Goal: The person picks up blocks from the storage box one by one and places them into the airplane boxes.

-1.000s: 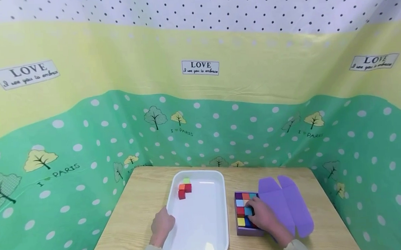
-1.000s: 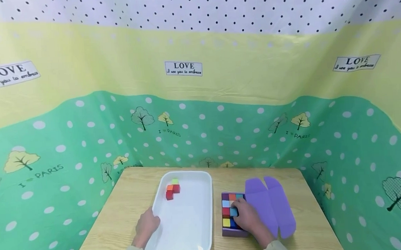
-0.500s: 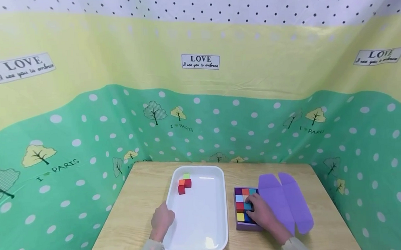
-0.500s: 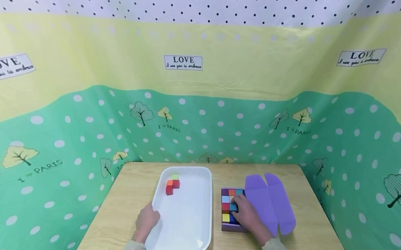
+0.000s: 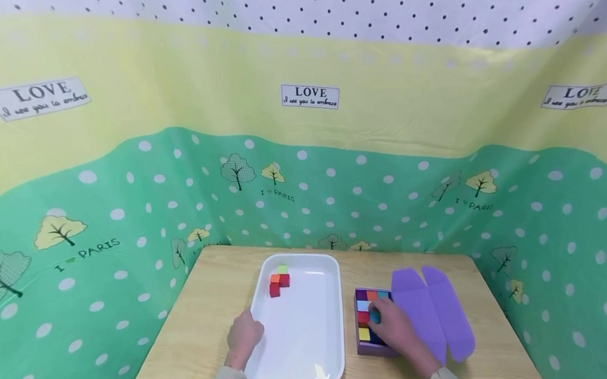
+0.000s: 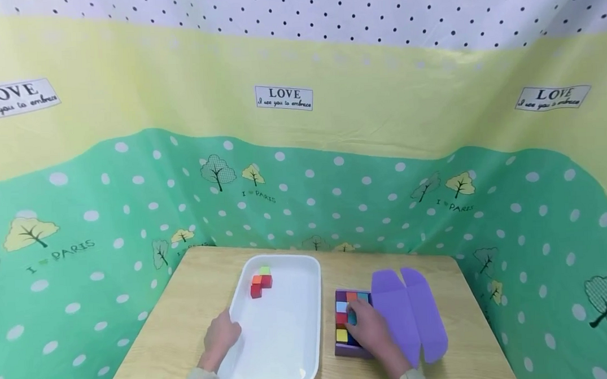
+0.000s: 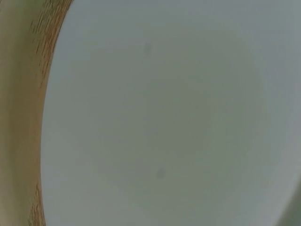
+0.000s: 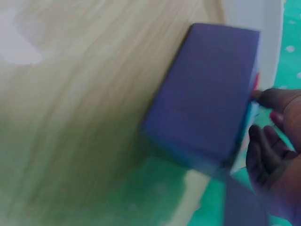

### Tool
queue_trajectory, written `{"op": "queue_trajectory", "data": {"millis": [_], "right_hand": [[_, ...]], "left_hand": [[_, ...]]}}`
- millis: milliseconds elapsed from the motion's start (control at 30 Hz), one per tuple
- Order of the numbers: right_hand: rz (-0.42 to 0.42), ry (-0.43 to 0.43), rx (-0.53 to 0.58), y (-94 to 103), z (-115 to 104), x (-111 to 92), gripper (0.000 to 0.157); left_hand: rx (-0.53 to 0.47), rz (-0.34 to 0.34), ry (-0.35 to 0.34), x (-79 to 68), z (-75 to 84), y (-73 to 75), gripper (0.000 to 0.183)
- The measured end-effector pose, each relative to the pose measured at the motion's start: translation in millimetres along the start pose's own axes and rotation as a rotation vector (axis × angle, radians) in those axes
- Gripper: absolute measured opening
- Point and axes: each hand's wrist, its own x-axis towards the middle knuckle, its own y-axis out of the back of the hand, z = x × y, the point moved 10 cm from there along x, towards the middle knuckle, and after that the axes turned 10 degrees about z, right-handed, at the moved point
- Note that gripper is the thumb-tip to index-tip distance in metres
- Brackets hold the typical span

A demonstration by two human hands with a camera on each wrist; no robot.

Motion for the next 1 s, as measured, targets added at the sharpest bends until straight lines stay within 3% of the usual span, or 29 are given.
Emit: {"op": "queue_trajectory", "data": {"millis": [167,333,500,667,1000], "right_hand": [[0.016,0.060,0.027,5.5,-42.8,17.7,0.021],[-0.085,0.158,0.120,-13.4,-99.6,45.7,0.019],[-0.220,0.253,0.106,-51.1,-147.1,74.1,0.022],[-0.294,0.336,0.011,-97.5,-178.1,85.2,0.028],[-0.419,0.306,-0.189,-191.1,-201.0,85.8,0.059]], "left_hand": [[0.004,0.017,-0.012,5.0,3.7,4.5,0.038],[0.020,0.030,-0.021,12.0,10.2,9.6,0.039],[0.040,0.050,-0.042,18.9,18.4,11.0,0.041],[0.057,0.041,-0.040,12.2,12.4,2.7,0.037],[0.036,0.073,-0.043,-4.7,6.0,7.4,0.034]]}}
